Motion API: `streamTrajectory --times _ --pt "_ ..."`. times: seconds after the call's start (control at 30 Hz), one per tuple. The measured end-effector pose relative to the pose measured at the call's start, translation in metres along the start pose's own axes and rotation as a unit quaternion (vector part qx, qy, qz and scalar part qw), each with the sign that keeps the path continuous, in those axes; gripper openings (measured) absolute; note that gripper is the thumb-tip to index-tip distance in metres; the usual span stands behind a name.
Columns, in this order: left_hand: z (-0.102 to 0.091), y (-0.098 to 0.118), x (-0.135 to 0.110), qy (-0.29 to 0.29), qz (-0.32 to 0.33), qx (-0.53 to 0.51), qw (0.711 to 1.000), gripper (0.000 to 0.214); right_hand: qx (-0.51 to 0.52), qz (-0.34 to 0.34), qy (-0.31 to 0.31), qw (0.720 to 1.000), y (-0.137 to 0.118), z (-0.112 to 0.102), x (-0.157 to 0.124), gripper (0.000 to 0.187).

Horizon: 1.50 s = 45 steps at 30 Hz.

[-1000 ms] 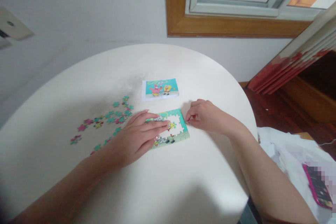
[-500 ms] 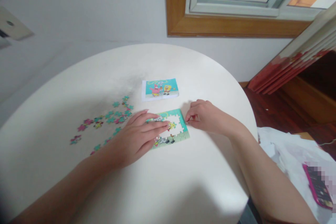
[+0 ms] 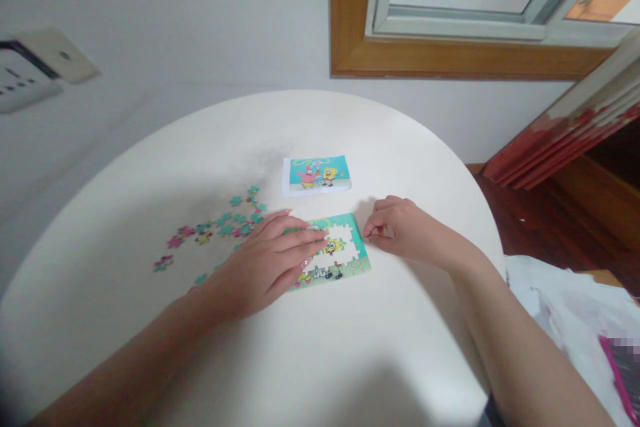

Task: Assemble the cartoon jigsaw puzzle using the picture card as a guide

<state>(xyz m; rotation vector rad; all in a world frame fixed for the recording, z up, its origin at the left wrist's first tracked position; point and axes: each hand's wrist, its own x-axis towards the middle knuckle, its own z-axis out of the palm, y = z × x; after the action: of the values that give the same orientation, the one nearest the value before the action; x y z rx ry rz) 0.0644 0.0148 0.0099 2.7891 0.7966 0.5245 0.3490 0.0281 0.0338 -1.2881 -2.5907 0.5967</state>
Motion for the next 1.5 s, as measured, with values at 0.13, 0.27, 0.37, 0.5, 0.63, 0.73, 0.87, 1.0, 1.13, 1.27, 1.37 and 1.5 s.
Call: streamTrajectory --times 0.13,0.27,0.37,0.5,0.63,0.73,0.87,1.0,1.13,1.27,1.37,1.5 --pt "-0.006 -0.003 -0.002 0.018 -0.013 -0.001 1.000 0.036 0.002 -0.009 0.015 1.000 0.004 0.003 -0.001 0.015" --pt "-0.022 -0.018 -0.011 0.067 -0.064 0.053 0.994 0.032 0.004 -0.010 0.041 0.999 0.006 0.005 0.000 0.018" --pt "-0.045 -0.039 -0.024 0.123 -0.137 0.115 0.976 0.030 0.003 -0.001 0.052 0.999 0.005 0.006 0.001 0.020" --pt "-0.075 -0.069 -0.045 0.188 -0.250 0.180 0.932 0.023 0.010 0.006 0.059 0.998 0.003 0.006 0.002 0.023" --pt "-0.088 -0.080 -0.059 0.164 -0.290 0.172 0.927 0.020 0.010 0.006 0.064 0.998 0.004 0.007 0.002 0.025" --pt "-0.093 -0.069 -0.058 0.115 -0.263 0.172 0.942 0.022 0.005 0.001 0.068 0.998 0.006 0.009 0.002 0.026" --pt "-0.099 -0.047 -0.048 0.006 -0.200 0.164 0.966 0.020 0.005 -0.006 0.078 0.997 0.007 0.010 0.002 0.025" --pt "-0.093 -0.038 -0.044 -0.056 -0.160 0.129 0.977 0.017 0.008 -0.003 0.083 0.997 0.003 0.007 0.000 0.027" --pt "-0.084 -0.044 -0.048 -0.056 -0.136 0.101 0.984 0.014 0.007 0.001 0.083 0.997 0.001 0.005 -0.001 0.027" --pt "-0.084 -0.052 -0.052 -0.040 -0.122 0.083 0.988 0.016 0.004 -0.006 0.083 0.997 -0.001 0.005 -0.001 0.026" --pt "-0.085 -0.055 -0.054 -0.038 -0.124 0.068 0.989 0.016 0.001 -0.016 0.085 0.996 -0.002 0.006 -0.002 0.024" --pt "-0.081 -0.056 -0.055 -0.046 -0.129 0.060 0.989 0.019 -0.001 -0.025 0.092 0.995 -0.003 0.005 -0.003 0.024"
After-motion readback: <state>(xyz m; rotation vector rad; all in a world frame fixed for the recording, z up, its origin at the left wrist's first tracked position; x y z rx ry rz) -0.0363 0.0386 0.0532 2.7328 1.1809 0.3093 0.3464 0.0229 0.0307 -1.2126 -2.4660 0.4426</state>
